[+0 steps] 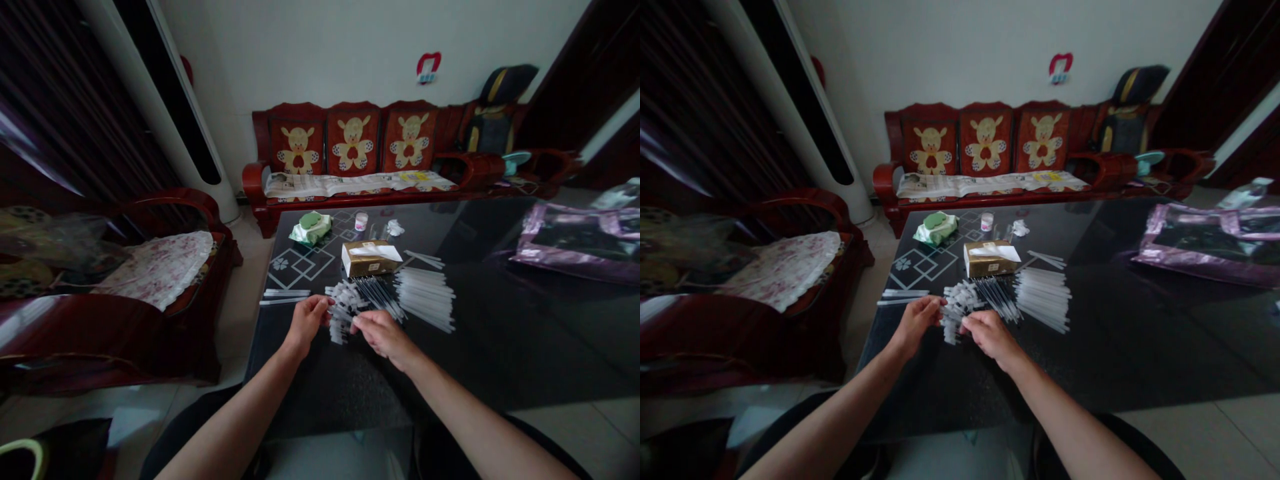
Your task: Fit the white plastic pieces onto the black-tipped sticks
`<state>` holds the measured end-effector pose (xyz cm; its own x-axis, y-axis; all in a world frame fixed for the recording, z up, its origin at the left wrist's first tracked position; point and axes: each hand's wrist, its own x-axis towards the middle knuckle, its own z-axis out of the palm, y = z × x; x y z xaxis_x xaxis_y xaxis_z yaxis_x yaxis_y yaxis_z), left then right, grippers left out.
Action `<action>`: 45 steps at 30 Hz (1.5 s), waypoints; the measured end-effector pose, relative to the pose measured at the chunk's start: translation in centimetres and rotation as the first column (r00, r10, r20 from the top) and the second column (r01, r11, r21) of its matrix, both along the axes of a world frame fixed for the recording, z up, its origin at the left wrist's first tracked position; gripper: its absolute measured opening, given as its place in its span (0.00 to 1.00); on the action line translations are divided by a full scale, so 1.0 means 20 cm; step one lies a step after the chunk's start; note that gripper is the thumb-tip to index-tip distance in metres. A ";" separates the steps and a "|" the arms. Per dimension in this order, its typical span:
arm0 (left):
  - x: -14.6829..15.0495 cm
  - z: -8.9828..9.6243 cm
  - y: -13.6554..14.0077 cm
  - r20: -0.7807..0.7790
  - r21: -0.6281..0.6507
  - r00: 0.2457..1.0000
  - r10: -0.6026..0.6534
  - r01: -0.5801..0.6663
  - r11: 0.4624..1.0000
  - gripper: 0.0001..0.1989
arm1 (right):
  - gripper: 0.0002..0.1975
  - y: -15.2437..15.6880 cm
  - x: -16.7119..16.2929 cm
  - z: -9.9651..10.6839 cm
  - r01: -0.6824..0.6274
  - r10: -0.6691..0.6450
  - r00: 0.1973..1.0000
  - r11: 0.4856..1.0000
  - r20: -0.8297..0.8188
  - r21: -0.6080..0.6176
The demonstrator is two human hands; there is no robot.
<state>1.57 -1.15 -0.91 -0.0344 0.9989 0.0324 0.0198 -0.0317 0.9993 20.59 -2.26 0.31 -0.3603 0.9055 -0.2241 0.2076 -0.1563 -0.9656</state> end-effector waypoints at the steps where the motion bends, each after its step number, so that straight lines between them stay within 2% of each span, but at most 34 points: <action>1: -0.03 0.02 0.00 -0.146 0.070 0.989 -0.026 0.037 0.997 0.13 | 0.19 0.02 0.03 0.00 -0.023 0.022 0.999 1.000 0.037 0.004; 3: -0.06 0.07 -0.01 -0.411 0.231 0.910 -0.054 0.162 0.959 0.10 | 0.19 0.04 0.07 -0.01 -0.066 0.063 0.994 0.998 0.092 0.025; 5: -0.05 0.10 -0.05 -0.548 0.297 0.826 -0.128 0.335 0.894 0.12 | 0.19 0.05 0.09 -0.02 -0.107 0.099 0.986 0.993 0.133 0.052; 8: 0.00 0.13 -0.10 -0.628 0.274 0.739 -0.245 0.504 0.819 0.13 | 0.19 0.03 0.08 -0.02 -0.153 0.139 0.976 0.985 0.168 0.076; 11: 0.02 0.15 -0.12 -0.636 0.228 0.707 -0.309 0.555 0.800 0.11 | 0.20 0.02 0.06 -0.02 -0.177 0.162 0.972 0.981 0.171 0.074; 14: -0.08 0.17 -0.07 -0.675 0.162 0.677 -0.294 0.525 0.836 0.11 | 0.22 0.02 0.08 -0.01 -0.109 0.087 0.974 0.989 0.209 0.097; 16: -0.21 0.17 -0.02 -0.765 0.102 0.613 -0.198 0.419 0.902 0.12 | 0.22 0.04 0.10 -0.01 -0.033 -0.003 0.969 0.989 0.248 0.141; 19: -0.43 0.15 0.06 -0.871 0.089 0.490 -0.012 0.182 0.979 0.11 | 0.21 0.07 0.14 -0.02 0.024 -0.075 0.959 0.983 0.273 0.183; 21: -0.53 0.11 0.09 -0.912 0.082 0.408 0.032 0.106 0.991 0.10 | 0.20 0.07 0.15 -0.03 0.016 -0.069 0.958 0.982 0.278 0.189; 23: -0.58 0.07 0.10 -0.942 0.049 0.335 0.017 0.086 0.995 0.09 | 0.19 0.06 0.14 -0.04 -0.001 -0.056 0.958 0.980 0.281 0.197; 28: -0.56 0.01 0.09 -0.979 -0.034 0.197 -0.055 0.110 0.993 0.07 | 0.18 0.05 0.14 -0.03 -0.012 -0.049 0.959 0.978 0.280 0.210; 34: -0.54 -0.03 0.11 -0.985 -0.002 0.170 -0.025 0.132 0.991 0.06 | 0.17 0.06 0.15 -0.01 -0.003 -0.061 0.954 0.977 0.294 0.212; 45: -0.50 -0.02 0.15 -0.979 0.033 0.202 0.015 0.086 0.996 0.07 | 0.16 0.07 0.18 0.02 0.019 -0.091 0.955 0.969 0.282 0.246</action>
<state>-8.43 1.87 -1.27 0.1107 0.9912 0.0727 0.9762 -0.1221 0.1790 24.21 -0.94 0.69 -0.2604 0.9616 -0.0868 0.4812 0.0513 -0.8751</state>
